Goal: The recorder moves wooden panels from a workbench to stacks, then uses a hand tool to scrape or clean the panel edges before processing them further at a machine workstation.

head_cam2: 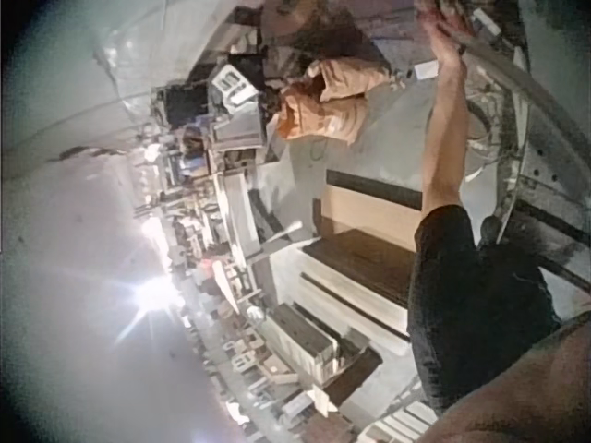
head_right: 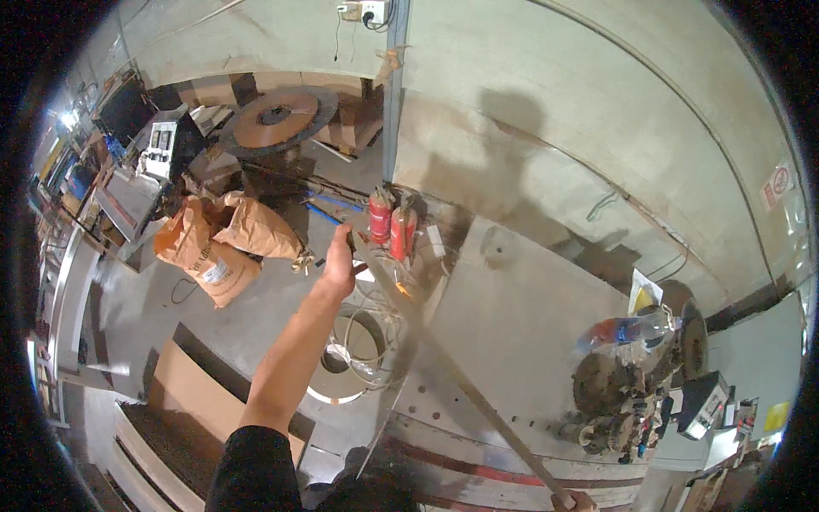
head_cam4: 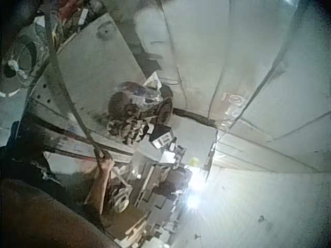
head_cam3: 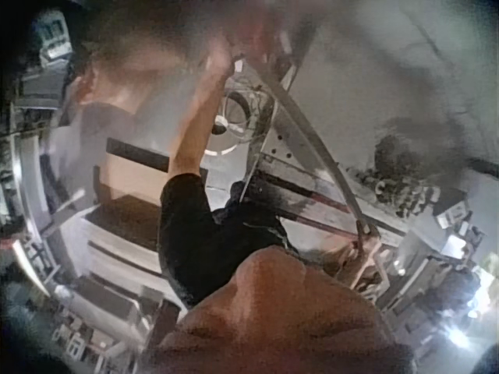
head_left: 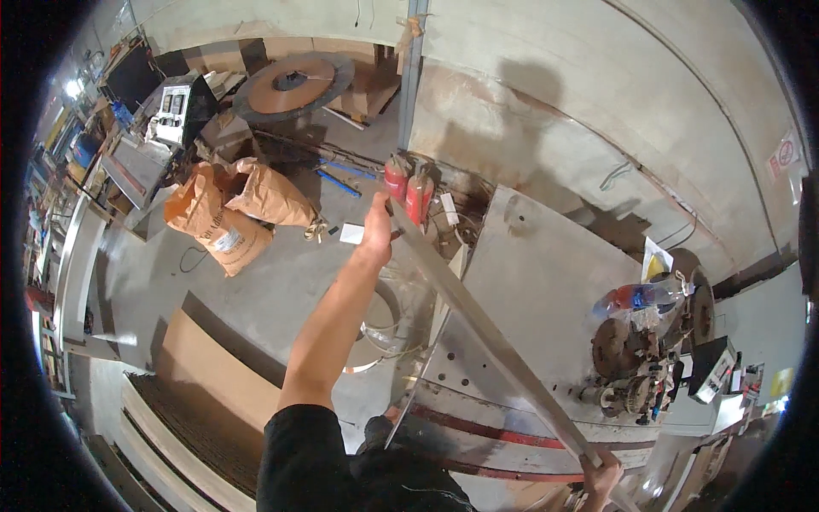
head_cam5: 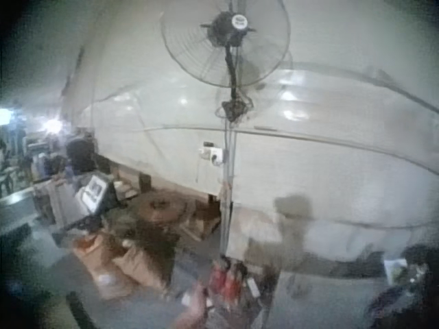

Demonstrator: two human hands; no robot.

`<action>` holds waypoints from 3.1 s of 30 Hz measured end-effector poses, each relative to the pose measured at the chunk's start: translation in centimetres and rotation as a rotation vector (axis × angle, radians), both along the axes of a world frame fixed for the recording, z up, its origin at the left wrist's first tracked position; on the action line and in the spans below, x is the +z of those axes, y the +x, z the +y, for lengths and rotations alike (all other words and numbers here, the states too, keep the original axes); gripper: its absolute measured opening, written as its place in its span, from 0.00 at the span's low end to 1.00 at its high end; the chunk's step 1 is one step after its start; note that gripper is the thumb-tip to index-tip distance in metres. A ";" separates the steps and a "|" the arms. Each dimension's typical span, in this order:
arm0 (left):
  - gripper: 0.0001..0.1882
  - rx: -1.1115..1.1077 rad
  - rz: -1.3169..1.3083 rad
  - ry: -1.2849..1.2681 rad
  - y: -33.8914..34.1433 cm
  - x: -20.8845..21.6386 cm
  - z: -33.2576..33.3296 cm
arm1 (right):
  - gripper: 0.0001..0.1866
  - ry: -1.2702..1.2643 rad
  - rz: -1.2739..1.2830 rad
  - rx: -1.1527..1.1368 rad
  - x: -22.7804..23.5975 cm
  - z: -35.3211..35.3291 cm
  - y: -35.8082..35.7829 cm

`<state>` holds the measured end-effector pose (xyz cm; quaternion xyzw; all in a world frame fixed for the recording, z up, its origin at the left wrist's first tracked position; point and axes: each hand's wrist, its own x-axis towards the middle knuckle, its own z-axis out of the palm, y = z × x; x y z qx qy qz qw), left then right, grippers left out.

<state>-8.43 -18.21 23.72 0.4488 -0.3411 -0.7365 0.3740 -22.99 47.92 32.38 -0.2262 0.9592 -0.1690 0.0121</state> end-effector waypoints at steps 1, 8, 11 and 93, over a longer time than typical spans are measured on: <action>0.28 -0.034 0.024 -0.027 0.4 0.2 0.5 | 0.15 0.002 0.004 0.039 -0.1 0.5 -0.5; 0.46 -0.186 0.067 -0.030 0.0 1.5 12.4 | 0.19 0.020 0.268 0.169 -3.4 6.0 -1.4; 0.50 -0.364 0.019 0.041 -0.3 2.4 21.8 | 0.26 0.131 0.454 0.047 -3.1 5.3 1.3; 0.17 -0.845 -0.300 0.356 18.1 -15.5 27.0 | 0.13 -1.348 -0.674 -0.917 -29.7 12.7 28.2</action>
